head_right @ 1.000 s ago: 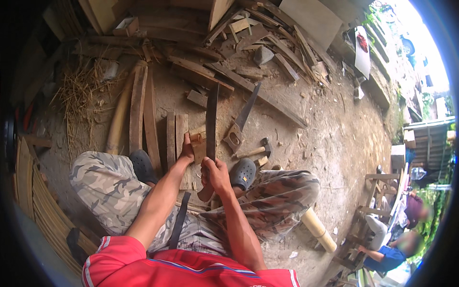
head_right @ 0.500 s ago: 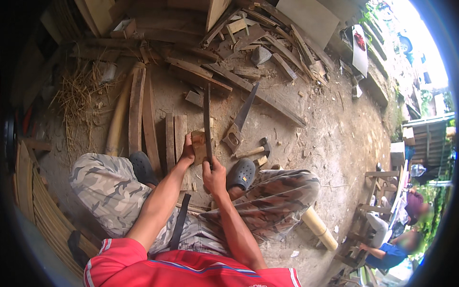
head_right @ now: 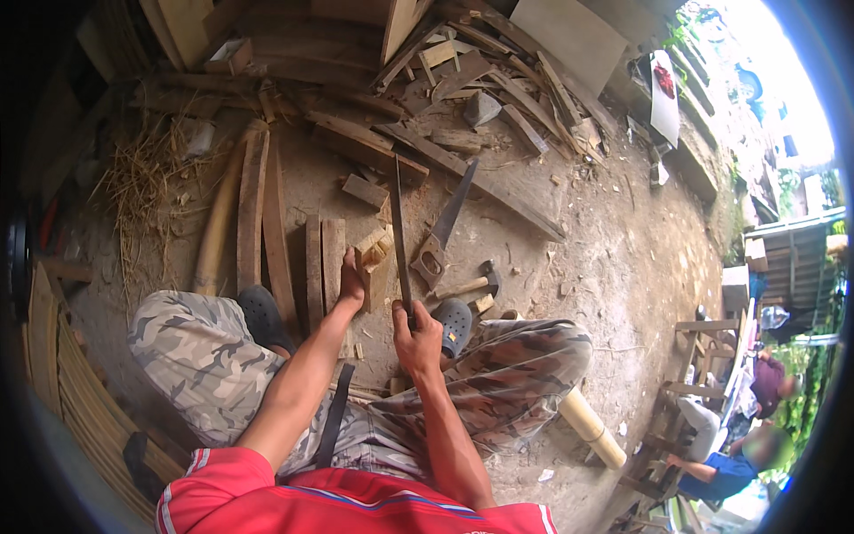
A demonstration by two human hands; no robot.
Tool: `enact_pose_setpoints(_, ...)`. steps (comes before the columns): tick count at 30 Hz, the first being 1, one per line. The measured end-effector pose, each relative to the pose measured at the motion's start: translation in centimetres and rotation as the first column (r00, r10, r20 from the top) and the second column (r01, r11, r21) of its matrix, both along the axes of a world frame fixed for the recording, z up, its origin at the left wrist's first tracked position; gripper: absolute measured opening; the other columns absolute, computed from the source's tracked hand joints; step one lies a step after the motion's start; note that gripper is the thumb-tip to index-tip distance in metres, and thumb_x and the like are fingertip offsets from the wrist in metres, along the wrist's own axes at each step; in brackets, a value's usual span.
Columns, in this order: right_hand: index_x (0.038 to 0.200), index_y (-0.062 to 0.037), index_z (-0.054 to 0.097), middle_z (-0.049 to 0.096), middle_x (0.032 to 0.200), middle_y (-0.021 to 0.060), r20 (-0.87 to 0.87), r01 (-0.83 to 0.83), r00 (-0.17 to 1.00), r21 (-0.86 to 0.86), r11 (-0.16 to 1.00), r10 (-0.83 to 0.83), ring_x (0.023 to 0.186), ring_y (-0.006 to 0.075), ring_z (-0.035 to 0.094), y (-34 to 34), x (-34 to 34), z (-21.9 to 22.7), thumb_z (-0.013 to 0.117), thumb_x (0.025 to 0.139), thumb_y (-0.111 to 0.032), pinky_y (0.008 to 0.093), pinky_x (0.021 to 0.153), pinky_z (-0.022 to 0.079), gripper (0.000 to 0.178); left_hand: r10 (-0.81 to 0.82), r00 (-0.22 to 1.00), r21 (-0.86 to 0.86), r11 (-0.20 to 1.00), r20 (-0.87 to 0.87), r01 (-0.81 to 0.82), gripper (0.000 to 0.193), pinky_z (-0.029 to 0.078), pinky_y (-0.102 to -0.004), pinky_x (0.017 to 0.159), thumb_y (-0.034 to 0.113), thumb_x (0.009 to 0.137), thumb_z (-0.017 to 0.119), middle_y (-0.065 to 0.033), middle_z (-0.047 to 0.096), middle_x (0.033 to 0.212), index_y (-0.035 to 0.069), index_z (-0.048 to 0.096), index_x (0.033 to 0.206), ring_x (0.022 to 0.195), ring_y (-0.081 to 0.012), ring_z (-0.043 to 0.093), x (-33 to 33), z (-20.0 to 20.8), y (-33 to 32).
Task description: The person sits on the floor and uses a knife to carve and shape small wooden pieces. They repeatedly hold the wood, make cuts, and adjust the pieces, occasionally picking up and setting down different blocks.
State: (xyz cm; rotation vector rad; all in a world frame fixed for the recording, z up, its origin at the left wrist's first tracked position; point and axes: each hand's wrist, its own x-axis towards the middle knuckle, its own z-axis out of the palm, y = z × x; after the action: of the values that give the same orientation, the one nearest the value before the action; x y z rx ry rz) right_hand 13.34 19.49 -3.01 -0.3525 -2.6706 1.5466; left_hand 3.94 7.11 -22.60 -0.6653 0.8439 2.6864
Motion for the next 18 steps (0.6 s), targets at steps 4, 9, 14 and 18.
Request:
enact_pose_setpoints(4,0.089,-0.0018,0.066,0.050,0.057,0.0037,-0.139,0.063,0.988,-0.023,0.998,-0.066,0.055,0.0084,0.041,-1.4,-2.2,0.4,0.071,0.088,-0.021,0.0284,0.050,0.036,0.020,-0.062,0.991,-0.303,0.953,-0.120,0.023,0.054,0.047,-0.0337,0.075,0.046,0.100,0.041,-0.0070,0.068,0.084,0.000,0.069,0.095,0.077,-0.0175,0.062,0.6,-0.2,0.9)
enact_pose_setpoints(9,0.107,-0.0029,0.065,0.056,0.061,0.0035,-0.200,0.204,0.959,-0.009,0.979,-0.202,0.056,0.0074,0.046,-0.4,-4.1,-1.2,0.075,0.085,-0.020,0.0262,0.053,0.040,0.029,-0.355,0.910,-0.869,0.495,-0.213,-0.010,0.043,0.042,-0.0341,0.054,0.040,0.088,0.070,-0.0064,0.060,0.060,0.003,0.061,0.069,0.056,-0.0157,0.055,2.0,5.7,2.2)
enact_pose_setpoints(14,0.105,-0.0038,0.064,0.058,0.064,0.0019,-0.163,0.071,0.984,-0.045,0.996,-0.078,0.058,0.0056,0.048,-0.3,-4.0,-1.8,0.074,0.085,-0.016,0.0242,0.054,0.041,0.025,-0.274,0.908,-0.801,0.590,-0.319,-0.103,0.039,0.049,-0.0340,0.060,0.039,0.087,0.071,-0.0083,0.065,0.070,0.001,0.062,0.081,0.059,-0.0178,0.060,2.1,2.6,2.1)
enact_pose_setpoints(18,0.104,-0.0039,0.063,0.068,0.074,0.0128,-0.176,0.033,0.983,-0.064,0.997,-0.043,0.064,0.0209,0.067,-1.1,-4.0,-2.7,0.073,0.084,-0.014,0.0330,0.061,0.051,0.024,-0.120,0.976,-0.607,0.795,-0.181,-0.015,0.046,0.053,-0.0359,0.069,0.045,0.096,0.052,-0.0096,0.068,0.078,0.001,0.062,0.091,0.069,-0.0208,0.065,2.2,-1.3,1.9)
